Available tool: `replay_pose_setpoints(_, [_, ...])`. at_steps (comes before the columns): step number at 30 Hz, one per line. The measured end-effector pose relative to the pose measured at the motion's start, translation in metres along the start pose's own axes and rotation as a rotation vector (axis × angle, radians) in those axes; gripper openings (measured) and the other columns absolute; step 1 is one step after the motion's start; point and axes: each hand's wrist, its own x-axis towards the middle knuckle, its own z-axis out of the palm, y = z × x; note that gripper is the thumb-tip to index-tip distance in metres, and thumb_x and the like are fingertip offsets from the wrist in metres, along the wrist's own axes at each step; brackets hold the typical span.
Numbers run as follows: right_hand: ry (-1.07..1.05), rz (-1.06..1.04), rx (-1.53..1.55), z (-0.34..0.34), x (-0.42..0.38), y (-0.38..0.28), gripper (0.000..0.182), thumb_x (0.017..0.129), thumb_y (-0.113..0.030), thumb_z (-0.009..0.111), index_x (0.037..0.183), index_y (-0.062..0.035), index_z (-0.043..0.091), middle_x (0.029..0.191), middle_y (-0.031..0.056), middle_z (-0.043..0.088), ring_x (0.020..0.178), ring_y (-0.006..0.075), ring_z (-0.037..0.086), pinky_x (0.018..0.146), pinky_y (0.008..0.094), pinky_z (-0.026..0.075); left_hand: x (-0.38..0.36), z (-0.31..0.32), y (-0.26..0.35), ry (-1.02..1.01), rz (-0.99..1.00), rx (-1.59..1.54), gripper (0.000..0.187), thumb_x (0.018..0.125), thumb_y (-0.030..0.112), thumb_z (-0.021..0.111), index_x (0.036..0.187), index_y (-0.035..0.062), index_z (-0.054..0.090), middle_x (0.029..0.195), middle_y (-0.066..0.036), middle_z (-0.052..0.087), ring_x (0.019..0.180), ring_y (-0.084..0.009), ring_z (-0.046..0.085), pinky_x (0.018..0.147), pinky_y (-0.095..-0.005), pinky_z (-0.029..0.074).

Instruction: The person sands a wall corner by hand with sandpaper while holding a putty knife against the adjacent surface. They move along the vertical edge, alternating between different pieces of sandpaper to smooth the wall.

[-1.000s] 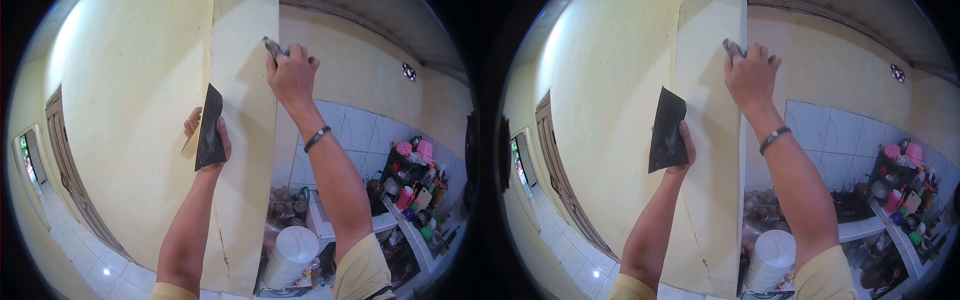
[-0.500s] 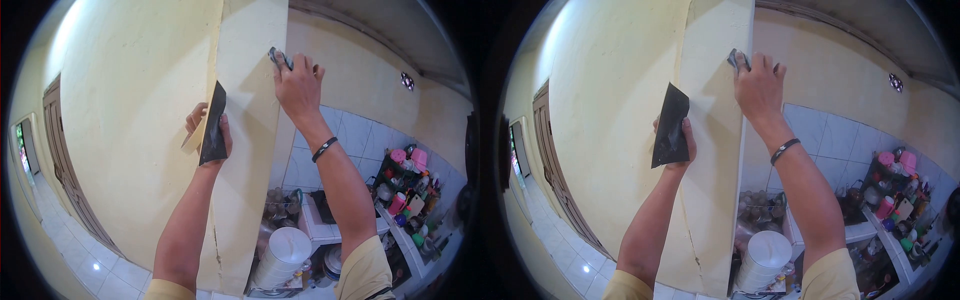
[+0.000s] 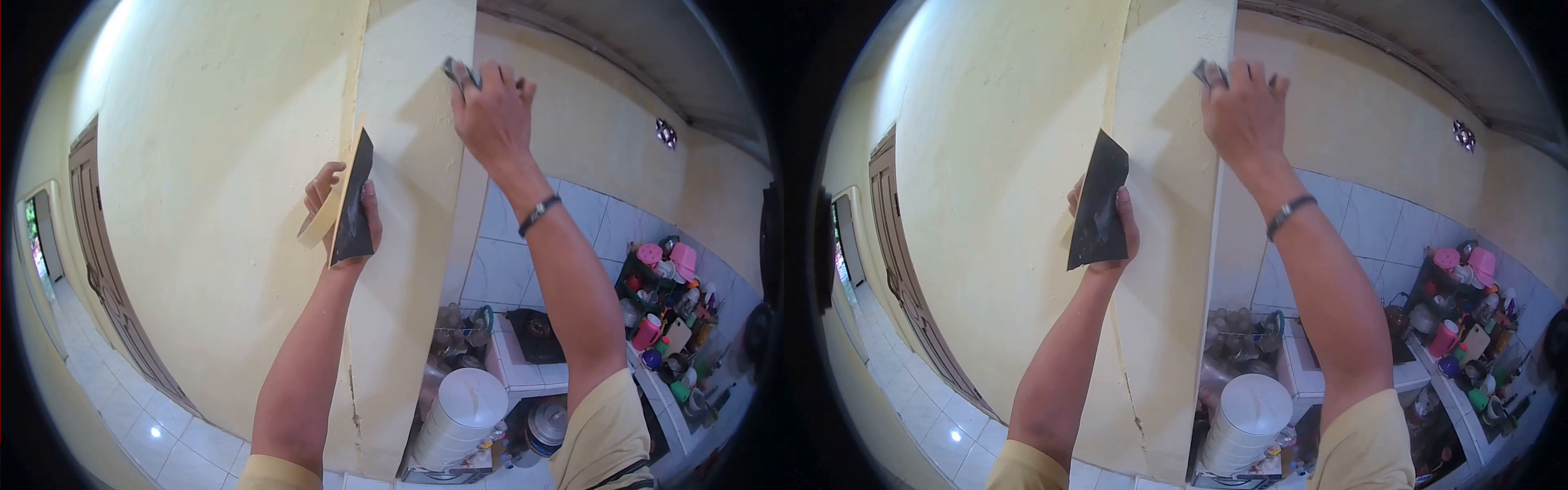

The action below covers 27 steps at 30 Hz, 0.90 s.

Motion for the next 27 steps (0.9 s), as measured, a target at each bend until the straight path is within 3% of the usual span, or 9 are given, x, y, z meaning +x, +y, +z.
replay_pose_setpoints(3, [0.022,0.029,0.013,0.007,0.023,0.0,0.032,0.098,-0.03,0.061,0.122,-0.0153,0.076,0.103,0.0058,0.057,0.108,0.0244,0.052,0.094,0.0509,0.036,0.003,0.0,0.0,-0.002,0.005,0.007,0.017,0.094,0.018,0.065,0.105,0.0046,0.067,0.125,-0.009,0.055,0.102,-0.0293,0.05,0.087,-0.044,0.041])
replay_pose_setpoints(8, [0.0,0.031,0.026,-0.007,-0.032,-0.009,0.035,0.099,-0.034,0.06,0.125,-0.0175,0.075,0.103,0.0085,0.058,0.106,0.0256,0.052,0.091,0.0488,0.035,0.001,-0.001,0.003,0.003,-0.014,-0.018,0.017,0.096,0.019,0.064,0.107,0.007,0.068,0.122,-0.008,0.056,0.1,-0.0285,0.051,0.084,-0.043,0.042])
replay_pose_setpoints(14, [0.006,0.108,0.074,0.013,0.027,-0.006,0.032,0.098,-0.034,0.063,0.12,-0.0175,0.078,0.102,0.0094,0.056,0.107,0.0267,0.051,0.09,0.0498,0.035,0.003,0.0,0.001,0.004,0.01,0.007,0.017,0.096,0.019,0.064,0.108,0.0073,0.069,0.123,-0.008,0.056,0.101,-0.0276,0.051,0.083,-0.0426,0.043])
replay_pose_setpoints(20, [-0.051,0.218,0.18,0.001,-0.026,-0.014,0.031,0.099,-0.036,0.059,0.121,-0.0227,0.078,0.106,0.0102,0.057,0.109,0.03,0.048,0.091,0.052,0.035,0.0,-0.001,0.0,-0.016,-0.015,-0.008,0.017,0.096,0.018,0.064,0.108,0.0076,0.069,0.123,-0.008,0.056,0.1,-0.0273,0.05,0.083,-0.0419,0.043])
replay_pose_setpoints(27, [-0.003,0.22,0.084,0.017,0.015,-0.01,0.03,0.098,-0.036,0.061,0.12,-0.0258,0.078,0.104,0.0117,0.054,0.106,0.031,0.047,0.089,0.0522,0.035,0.003,0.0,0.0,0.024,-0.001,-0.032,0.017,0.096,0.018,0.063,0.109,0.008,0.069,0.124,-0.009,0.056,0.099,-0.028,0.051,0.083,-0.0419,0.043])
